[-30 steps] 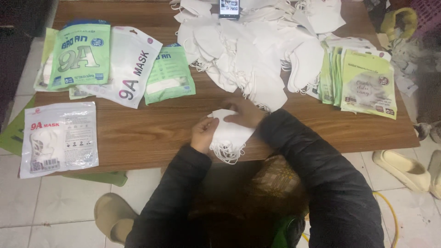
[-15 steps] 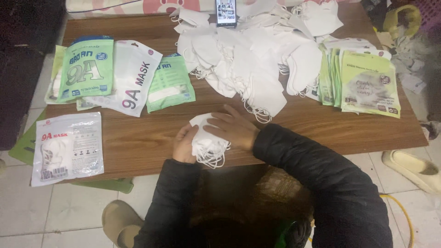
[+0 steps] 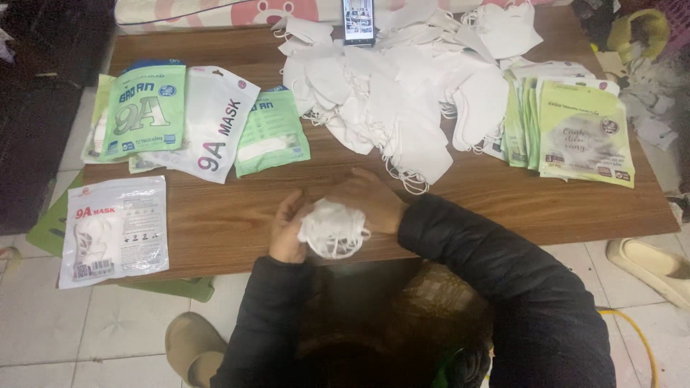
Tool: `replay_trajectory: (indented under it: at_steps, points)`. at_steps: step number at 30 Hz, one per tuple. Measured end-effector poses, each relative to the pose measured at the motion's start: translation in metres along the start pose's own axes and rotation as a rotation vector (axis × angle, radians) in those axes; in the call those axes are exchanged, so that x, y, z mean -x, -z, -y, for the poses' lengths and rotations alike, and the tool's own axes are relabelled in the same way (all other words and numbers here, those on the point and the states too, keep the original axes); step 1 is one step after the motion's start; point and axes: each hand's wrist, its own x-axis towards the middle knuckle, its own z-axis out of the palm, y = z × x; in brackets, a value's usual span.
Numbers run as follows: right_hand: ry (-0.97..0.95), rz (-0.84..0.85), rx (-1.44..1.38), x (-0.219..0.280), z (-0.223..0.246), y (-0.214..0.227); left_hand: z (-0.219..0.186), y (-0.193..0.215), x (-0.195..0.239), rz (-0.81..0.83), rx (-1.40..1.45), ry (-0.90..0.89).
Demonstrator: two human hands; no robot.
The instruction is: Folding and stacking face masks for packaging
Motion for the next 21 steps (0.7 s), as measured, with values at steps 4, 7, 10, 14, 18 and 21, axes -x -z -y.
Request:
replay_trajectory:
  at_steps: [4, 7, 10, 14, 18, 21]
  points:
    - [-0.428, -0.009, -0.488, 0.022, -0.017, -0.032, 0.003, 0.015, -0.01, -0.039, -0.302, -0.207]
    - [-0.623, -0.083, -0.73, 0.015, -0.002, -0.013, 0.0, 0.007, -0.007, 0.037, -0.308, -0.253]
    - [-0.726, 0.016, -0.552, 0.002, 0.022, 0.007, 0.005, -0.001, -0.001, 0.12, -0.37, -0.248]
    - [-0.745, 0.057, -0.431, -0.01, 0.029, 0.025, 0.088, 0.047, -0.045, 0.027, -0.456, -0.25]
    - [-0.74, -0.007, -0.553, 0.014, -0.002, -0.018, 0.156, 0.086, -0.09, 0.021, -0.49, -0.36]
    - [-0.788, -0.053, -0.65, 0.022, -0.011, -0.027, 0.111, 0.052, -0.058, 0.011, -0.447, -0.318]
